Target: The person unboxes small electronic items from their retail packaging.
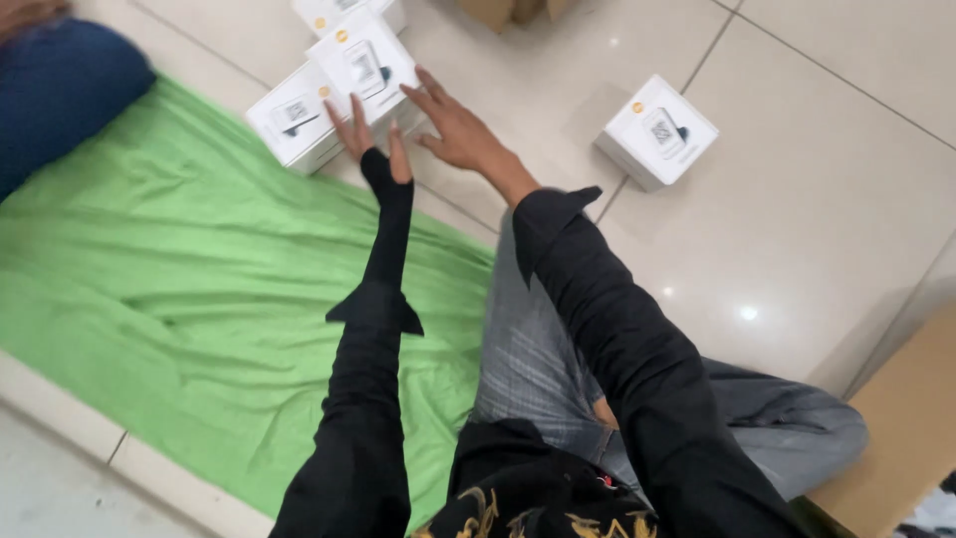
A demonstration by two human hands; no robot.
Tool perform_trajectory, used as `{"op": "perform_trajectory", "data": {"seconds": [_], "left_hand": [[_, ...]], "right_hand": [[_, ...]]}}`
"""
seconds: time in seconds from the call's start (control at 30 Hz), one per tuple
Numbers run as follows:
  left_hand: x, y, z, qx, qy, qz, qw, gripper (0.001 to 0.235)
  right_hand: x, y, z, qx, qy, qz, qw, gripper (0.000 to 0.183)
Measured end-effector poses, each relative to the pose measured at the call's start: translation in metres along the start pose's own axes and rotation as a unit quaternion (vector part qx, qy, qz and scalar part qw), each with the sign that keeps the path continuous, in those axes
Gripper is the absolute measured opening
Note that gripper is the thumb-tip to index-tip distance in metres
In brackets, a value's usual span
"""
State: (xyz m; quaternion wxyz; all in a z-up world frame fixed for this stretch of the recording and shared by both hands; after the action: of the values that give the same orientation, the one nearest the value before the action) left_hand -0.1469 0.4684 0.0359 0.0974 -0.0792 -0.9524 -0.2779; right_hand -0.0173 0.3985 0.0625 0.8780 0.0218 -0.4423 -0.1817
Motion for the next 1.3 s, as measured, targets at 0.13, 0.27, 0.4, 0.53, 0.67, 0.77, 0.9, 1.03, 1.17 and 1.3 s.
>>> {"op": "perform_trajectory", "data": {"seconds": [0.13, 0.27, 0.4, 0.53, 0.67, 0.77, 0.9, 1.03, 1.17, 1.3], "left_hand": [[-0.037, -0.029, -0.095, -0.058, 0.115, 0.007, 0.992, 0.085], [-0.168, -0.102, -0.133, 0.014, 0.001, 0.184, 0.983, 0.093], [-0.294, -0.223, -0.093, 0.411, -0.303, 0.209, 0.834, 0.106], [-0.315, -0.305, -0.13, 0.382, -0.358, 0.261, 0.811, 0.097], [-0.306, -0.369, -0.145, 0.303, -0.313, 0.367, 0.822, 0.096], [-0.287, -0.409, -0.156, 0.268, -0.307, 0.429, 0.806, 0.104], [-0.255, -0.436, -0.186, 0.244, -0.258, 0.517, 0.779, 0.097], [-0.25, -0.459, -0.167, 0.181, -0.202, 0.544, 0.794, 0.095], [-0.247, -0.46, -0.148, 0.367, -0.088, 0.547, 0.747, 0.098], [-0.248, -0.448, -0.153, 0.363, -0.067, 0.567, 0.736, 0.093]], "right_hand": [[0.068, -0.059, -0.066, -0.01, -0.079, -0.079, 0.994, 0.071], [0.149, -0.144, -0.201, -0.132, -0.176, -0.19, 0.957, 0.064], [0.185, -0.247, -0.283, -0.24, -0.191, -0.179, 0.935, 0.066], [0.188, -0.338, -0.274, -0.321, 0.005, -0.222, 0.921, 0.06], [0.203, -0.443, -0.241, -0.376, 0.115, -0.351, 0.85, 0.051], [0.193, -0.514, -0.23, -0.424, 0.164, -0.379, 0.806, 0.05], [0.17, -0.573, -0.214, -0.423, 0.291, -0.438, 0.738, 0.058], [0.156, -0.596, -0.193, -0.47, 0.355, -0.455, 0.668, 0.064], [0.157, -0.598, -0.181, -0.489, 0.329, -0.445, 0.674, 0.066], [0.137, -0.607, -0.187, -0.478, 0.41, -0.472, 0.617, 0.071]]}}
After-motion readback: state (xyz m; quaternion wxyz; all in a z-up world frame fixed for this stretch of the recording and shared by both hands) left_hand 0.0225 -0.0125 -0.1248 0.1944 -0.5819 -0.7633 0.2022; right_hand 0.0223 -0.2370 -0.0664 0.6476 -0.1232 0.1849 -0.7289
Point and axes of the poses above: each hand's wrist, its own y-axis towards the middle knuckle, its own x-axis out of the back of the hand, z = x × y, the point moved 10 cm from there along y, towards the middle knuckle, and after that the axes turned 8 degrees about -z, right-handed, at the moved point
